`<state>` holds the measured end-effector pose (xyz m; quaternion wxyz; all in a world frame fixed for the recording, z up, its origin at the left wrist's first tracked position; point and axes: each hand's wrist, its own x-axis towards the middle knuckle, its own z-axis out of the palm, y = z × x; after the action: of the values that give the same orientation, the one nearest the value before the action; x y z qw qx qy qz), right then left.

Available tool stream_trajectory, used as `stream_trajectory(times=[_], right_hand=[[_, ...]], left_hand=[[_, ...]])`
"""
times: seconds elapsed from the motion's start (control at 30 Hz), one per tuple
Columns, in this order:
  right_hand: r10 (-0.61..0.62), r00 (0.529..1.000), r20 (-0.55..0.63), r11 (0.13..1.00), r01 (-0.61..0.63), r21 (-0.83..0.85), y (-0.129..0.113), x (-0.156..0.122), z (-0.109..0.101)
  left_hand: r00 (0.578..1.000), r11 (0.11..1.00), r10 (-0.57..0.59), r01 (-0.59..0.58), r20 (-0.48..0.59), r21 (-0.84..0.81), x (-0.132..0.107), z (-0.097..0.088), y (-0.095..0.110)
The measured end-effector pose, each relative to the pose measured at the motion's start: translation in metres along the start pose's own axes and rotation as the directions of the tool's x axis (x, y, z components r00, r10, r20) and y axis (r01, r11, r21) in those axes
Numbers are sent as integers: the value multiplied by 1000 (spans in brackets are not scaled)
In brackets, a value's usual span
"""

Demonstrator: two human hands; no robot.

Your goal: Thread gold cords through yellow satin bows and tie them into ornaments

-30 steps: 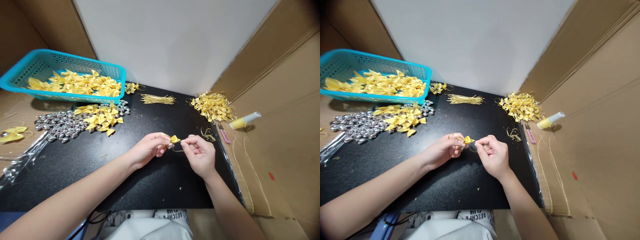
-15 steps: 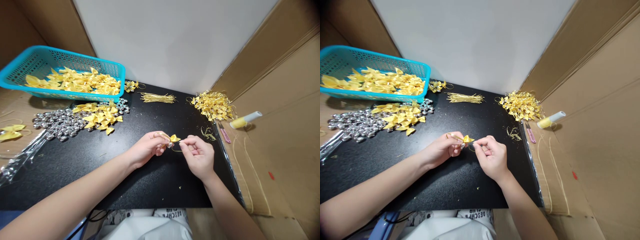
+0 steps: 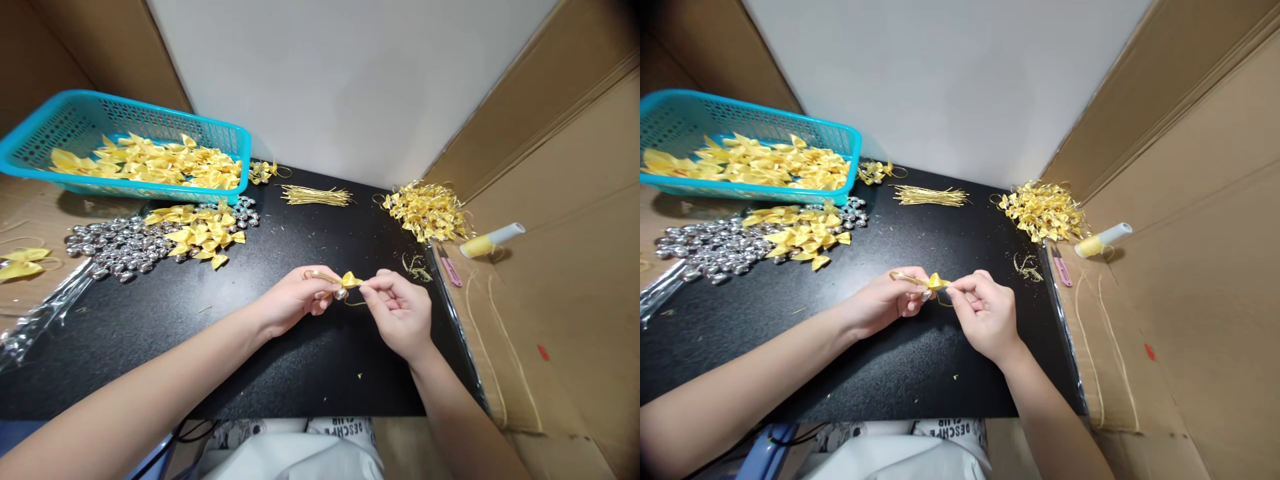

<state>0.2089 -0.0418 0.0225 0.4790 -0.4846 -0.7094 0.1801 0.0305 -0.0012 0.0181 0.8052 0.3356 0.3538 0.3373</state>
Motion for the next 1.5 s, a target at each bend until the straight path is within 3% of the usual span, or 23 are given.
stream_trajectory(times=[0.57,0.97,1.27,1.4,1.5], right_hand=[[121,992,29,981,-124,152,-3,0,6],[18,999,47,1000,-19,23,3,1,-6],[-181,979,93,979,188,-78,-2,8,-11],[-187,978,89,979,193,-70,-2,8,-10],[-120,990,70,993,120,-2,-3,5,-4]], left_hand=[[1000,998,-26,26,6,-56,-2,2,-2],[1000,999,-17,18,19,-39,-2,1,1],[998,998,-65,65,11,17,0,-1,1],[997,997,-78,78,15,17,-1,0,0],[996,997,-81,81,22,20,-2,1,-1]])
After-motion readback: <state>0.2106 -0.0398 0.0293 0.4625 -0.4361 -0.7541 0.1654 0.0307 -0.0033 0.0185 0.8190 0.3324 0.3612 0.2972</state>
